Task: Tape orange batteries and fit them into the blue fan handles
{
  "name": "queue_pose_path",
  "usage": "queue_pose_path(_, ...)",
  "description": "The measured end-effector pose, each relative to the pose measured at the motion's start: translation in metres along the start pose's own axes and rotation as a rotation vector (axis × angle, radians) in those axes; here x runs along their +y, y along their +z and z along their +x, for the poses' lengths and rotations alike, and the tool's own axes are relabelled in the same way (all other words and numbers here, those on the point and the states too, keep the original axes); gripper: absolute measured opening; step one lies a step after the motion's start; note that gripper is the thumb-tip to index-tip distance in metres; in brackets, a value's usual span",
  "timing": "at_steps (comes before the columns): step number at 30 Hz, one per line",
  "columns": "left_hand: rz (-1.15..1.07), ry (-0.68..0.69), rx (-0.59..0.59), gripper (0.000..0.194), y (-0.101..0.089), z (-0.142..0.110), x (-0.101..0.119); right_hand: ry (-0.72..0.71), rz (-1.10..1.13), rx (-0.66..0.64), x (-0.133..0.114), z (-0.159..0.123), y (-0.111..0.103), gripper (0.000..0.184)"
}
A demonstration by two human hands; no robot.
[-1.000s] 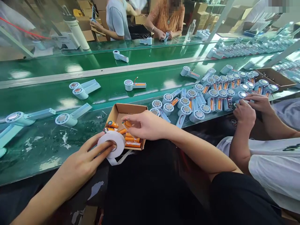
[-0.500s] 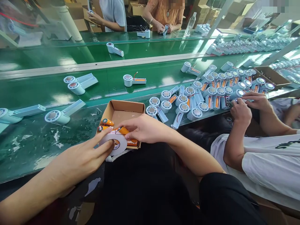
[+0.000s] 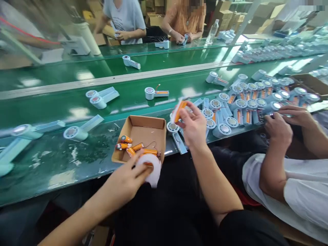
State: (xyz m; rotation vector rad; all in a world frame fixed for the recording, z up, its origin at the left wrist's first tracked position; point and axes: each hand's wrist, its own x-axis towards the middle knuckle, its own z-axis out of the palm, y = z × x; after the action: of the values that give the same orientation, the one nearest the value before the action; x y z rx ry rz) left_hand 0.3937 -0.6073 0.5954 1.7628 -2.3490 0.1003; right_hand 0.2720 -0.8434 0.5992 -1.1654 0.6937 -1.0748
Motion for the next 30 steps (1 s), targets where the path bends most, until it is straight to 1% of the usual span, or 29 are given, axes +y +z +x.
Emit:
queue_pose_path(1, -0.043, -0.052, -0.048, 0.023, -0.008, 0.002, -0.013, -0.037, 0.012, 0.007, -0.002, 0.007, 0.002, 0.058)
queue_pose_path(3, -0.177, -0.137, -0.095, 0.025, -0.024, 0.003, -0.046, -0.053, 0.034, -0.033, -0.004, 0.009, 0.009, 0.056)
queue_pose_path(4, -0.221, -0.191, -0.081, 0.025, -0.029, -0.001, -0.065, -0.037, 0.041, -0.068, -0.004, 0.005, 0.011, 0.053)
queue_pose_path(5, -0.223, -0.272, -0.045, 0.027, -0.033, -0.007, -0.084, -0.015, 0.042, -0.1, -0.003, -0.002, 0.011, 0.05)
queue_pose_path(6, -0.185, -0.38, 0.014, 0.031, -0.034, -0.016, -0.102, 0.008, 0.039, -0.124, -0.001, -0.009, 0.008, 0.047)
queue_pose_path(7, -0.094, -0.51, 0.079, 0.035, -0.034, -0.029, -0.119, 0.025, 0.032, -0.134, 0.001, -0.016, 0.002, 0.044)
queue_pose_path(9, 0.142, -0.742, 0.184, 0.04, -0.031, -0.057, -0.149, 0.045, 0.006, -0.121, 0.005, -0.025, -0.02, 0.04)
queue_pose_path(10, 0.232, -0.82, 0.192, 0.041, -0.03, -0.071, -0.161, 0.049, -0.014, -0.113, 0.007, -0.026, -0.034, 0.039)
queue_pose_path(11, 0.293, -0.873, 0.15, 0.042, -0.03, -0.083, -0.171, 0.051, -0.038, -0.113, 0.008, -0.025, -0.048, 0.038)
queue_pose_path(12, 0.33, -0.904, 0.067, 0.043, -0.031, -0.09, -0.179, 0.056, -0.067, -0.123, 0.008, -0.022, -0.061, 0.036)
queue_pose_path(13, 0.341, -0.918, -0.032, 0.044, -0.032, -0.091, -0.186, 0.066, -0.098, -0.145, 0.008, -0.018, -0.072, 0.035)
queue_pose_path(14, 0.332, -0.918, -0.124, 0.043, -0.034, -0.086, -0.193, 0.076, -0.128, -0.183, 0.007, -0.011, -0.079, 0.037)
queue_pose_path(15, 0.325, -0.906, -0.204, 0.042, -0.035, -0.074, -0.2, 0.084, -0.157, -0.232, 0.005, -0.002, -0.082, 0.04)
queue_pose_path(16, 0.313, -0.879, -0.259, 0.04, -0.034, -0.056, -0.208, 0.087, -0.183, -0.285, 0.003, 0.008, -0.08, 0.043)
queue_pose_path(17, 0.295, -0.836, -0.281, 0.041, -0.032, -0.032, -0.216, 0.08, -0.207, -0.338, 0.0, 0.019, -0.071, 0.045)
queue_pose_path(19, 0.247, -0.728, -0.307, 0.049, -0.024, 0.026, -0.236, 0.041, -0.246, -0.427, -0.003, 0.046, -0.041, 0.045)
queue_pose_path(21, 0.196, -0.628, -0.342, 0.051, -0.013, 0.085, -0.256, -0.01, -0.254, -0.491, -0.001, 0.077, -0.001, 0.045)
queue_pose_path(23, 0.148, -0.554, -0.384, 0.044, -0.001, 0.133, -0.273, -0.034, -0.221, -0.576, 0.007, 0.109, 0.037, 0.048)
queue_pose_path(24, 0.127, -0.529, -0.408, 0.038, 0.004, 0.15, -0.279, -0.042, -0.216, -0.615, 0.013, 0.124, 0.052, 0.049)
queue_pose_path(26, 0.092, -0.494, -0.458, 0.024, 0.012, 0.17, -0.289, -0.071, -0.255, -0.676, 0.028, 0.15, 0.073, 0.046)
queue_pose_path(28, 0.062, -0.472, -0.504, 0.011, 0.016, 0.178, -0.296, -0.107, -0.359, -0.71, 0.045, 0.17, 0.086, 0.04)
queue_pose_path(30, 0.031, -0.454, -0.545, 0.003, 0.018, 0.179, -0.301, -0.139, -0.479, -0.711, 0.061, 0.182, 0.094, 0.035)
